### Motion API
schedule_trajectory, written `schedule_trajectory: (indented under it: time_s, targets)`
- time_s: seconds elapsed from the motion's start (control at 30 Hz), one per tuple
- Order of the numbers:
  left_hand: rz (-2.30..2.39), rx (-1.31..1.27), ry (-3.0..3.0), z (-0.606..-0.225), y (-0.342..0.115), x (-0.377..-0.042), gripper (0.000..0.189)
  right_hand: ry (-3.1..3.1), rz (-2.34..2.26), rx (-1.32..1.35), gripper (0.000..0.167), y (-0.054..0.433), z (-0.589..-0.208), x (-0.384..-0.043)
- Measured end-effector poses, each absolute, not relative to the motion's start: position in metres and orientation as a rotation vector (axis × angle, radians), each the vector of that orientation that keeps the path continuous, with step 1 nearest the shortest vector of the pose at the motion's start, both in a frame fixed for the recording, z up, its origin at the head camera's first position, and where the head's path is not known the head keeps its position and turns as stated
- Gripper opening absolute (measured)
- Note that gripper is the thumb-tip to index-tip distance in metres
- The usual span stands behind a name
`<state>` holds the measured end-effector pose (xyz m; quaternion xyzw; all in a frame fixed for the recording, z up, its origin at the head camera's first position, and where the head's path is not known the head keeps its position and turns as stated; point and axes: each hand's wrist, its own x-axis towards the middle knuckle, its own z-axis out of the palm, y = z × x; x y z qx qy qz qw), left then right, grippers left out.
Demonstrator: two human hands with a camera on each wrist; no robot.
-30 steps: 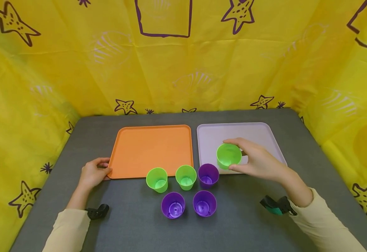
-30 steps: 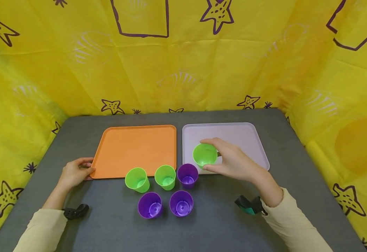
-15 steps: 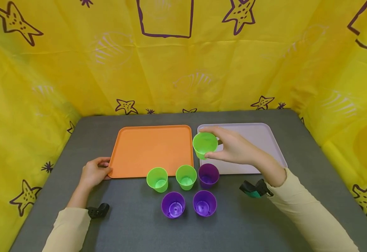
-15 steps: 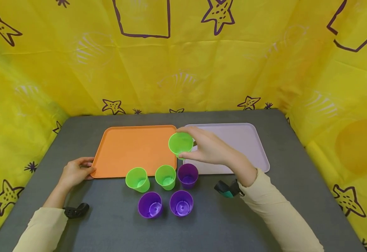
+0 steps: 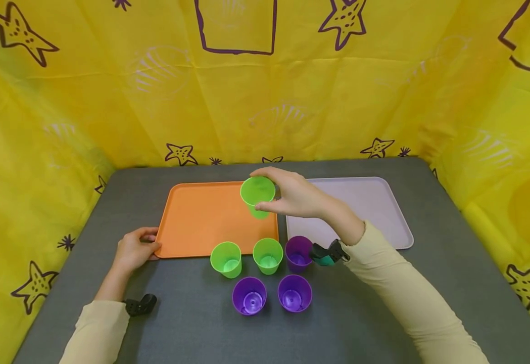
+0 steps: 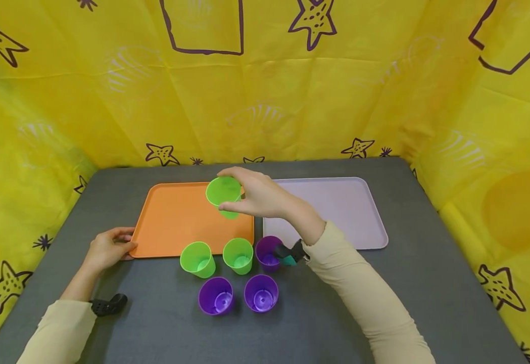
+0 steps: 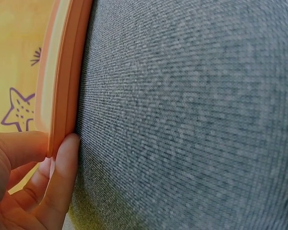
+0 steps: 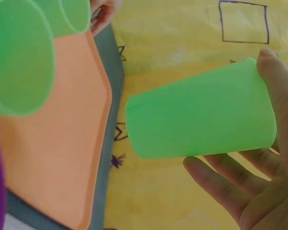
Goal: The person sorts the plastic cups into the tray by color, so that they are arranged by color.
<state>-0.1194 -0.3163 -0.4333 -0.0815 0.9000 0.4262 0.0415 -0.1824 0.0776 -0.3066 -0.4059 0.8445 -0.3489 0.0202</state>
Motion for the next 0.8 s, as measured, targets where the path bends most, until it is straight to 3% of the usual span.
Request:
schedule_trajectory:
  time_s: [0.8]
  targets:
    - [1.283, -0.274, 2.756, -0.434, -0.316, -0.120, 0.044, 2.601, -0.992, -1.196, 0.064, -0.028, -0.325, -0.220]
